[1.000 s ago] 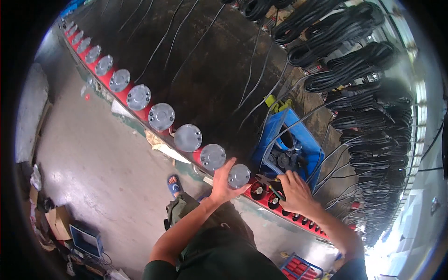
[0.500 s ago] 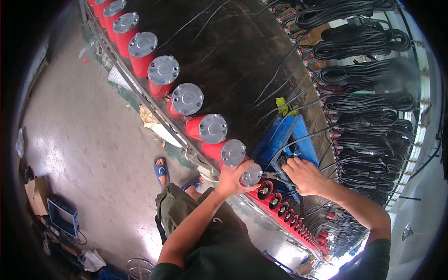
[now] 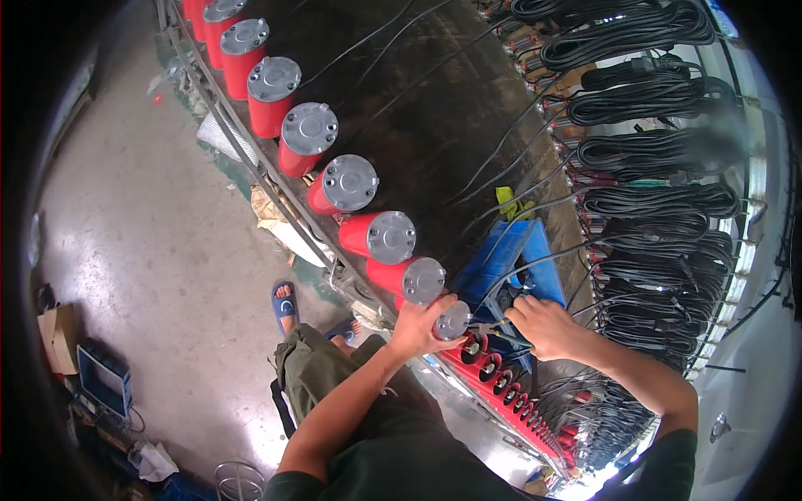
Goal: The person assembles industrial components by taking circular metal caps from a blue bin, placing them onto the tops of red cylindrical units, and using a hammer and a pair of pliers to secure the components into place.
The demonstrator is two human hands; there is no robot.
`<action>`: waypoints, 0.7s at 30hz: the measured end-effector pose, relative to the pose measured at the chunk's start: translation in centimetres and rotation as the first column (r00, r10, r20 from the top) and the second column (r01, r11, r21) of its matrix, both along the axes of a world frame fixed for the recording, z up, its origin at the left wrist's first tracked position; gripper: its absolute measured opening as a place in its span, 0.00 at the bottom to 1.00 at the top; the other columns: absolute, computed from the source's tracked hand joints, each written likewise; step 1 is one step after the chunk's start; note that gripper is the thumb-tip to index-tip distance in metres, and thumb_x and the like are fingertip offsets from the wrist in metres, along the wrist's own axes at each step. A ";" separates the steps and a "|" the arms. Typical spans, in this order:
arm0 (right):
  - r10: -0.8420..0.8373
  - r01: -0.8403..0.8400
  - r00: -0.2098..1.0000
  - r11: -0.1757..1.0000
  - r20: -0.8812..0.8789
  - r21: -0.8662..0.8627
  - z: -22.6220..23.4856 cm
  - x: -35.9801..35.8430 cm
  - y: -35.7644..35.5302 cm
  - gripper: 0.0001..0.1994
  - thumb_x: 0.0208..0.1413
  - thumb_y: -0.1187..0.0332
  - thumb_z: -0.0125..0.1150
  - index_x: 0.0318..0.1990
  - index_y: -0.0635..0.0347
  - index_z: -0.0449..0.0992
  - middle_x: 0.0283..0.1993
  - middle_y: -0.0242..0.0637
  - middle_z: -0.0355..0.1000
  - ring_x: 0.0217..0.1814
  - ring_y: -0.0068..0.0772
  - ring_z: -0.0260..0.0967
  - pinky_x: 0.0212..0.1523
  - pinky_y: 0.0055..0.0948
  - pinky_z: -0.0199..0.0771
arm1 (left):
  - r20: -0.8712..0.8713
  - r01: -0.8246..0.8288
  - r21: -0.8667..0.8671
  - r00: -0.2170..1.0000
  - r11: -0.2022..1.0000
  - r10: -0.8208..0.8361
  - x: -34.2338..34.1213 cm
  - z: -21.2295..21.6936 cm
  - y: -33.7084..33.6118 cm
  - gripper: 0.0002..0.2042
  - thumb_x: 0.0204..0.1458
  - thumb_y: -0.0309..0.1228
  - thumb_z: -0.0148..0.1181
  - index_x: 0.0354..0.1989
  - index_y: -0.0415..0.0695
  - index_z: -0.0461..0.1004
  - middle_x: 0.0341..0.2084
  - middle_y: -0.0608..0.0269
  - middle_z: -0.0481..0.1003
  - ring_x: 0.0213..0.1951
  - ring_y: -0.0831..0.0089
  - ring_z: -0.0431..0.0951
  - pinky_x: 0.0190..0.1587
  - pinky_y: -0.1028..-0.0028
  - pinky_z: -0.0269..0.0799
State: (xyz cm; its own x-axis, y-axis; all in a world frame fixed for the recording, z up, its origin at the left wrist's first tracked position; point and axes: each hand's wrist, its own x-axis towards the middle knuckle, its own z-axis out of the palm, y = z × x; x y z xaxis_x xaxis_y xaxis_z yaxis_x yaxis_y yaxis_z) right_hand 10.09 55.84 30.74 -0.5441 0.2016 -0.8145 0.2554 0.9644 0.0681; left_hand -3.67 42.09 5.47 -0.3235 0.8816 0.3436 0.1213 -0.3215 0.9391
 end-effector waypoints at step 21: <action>-0.539 0.726 -0.532 -0.687 0.653 0.025 -2.1 0.1 -2.9 0.20 0.48 0.77 0.63 0.50 0.62 0.69 0.44 0.40 0.71 0.26 0.25 0.61 0.25 0.23 0.64 | -0.082 -0.048 0.001 0.995 0.999 0.048 0.9 -0.9 -0.3 0.42 0.38 0.56 0.80 0.64 0.53 0.74 0.49 0.55 0.81 0.49 0.54 0.81 0.52 0.57 0.70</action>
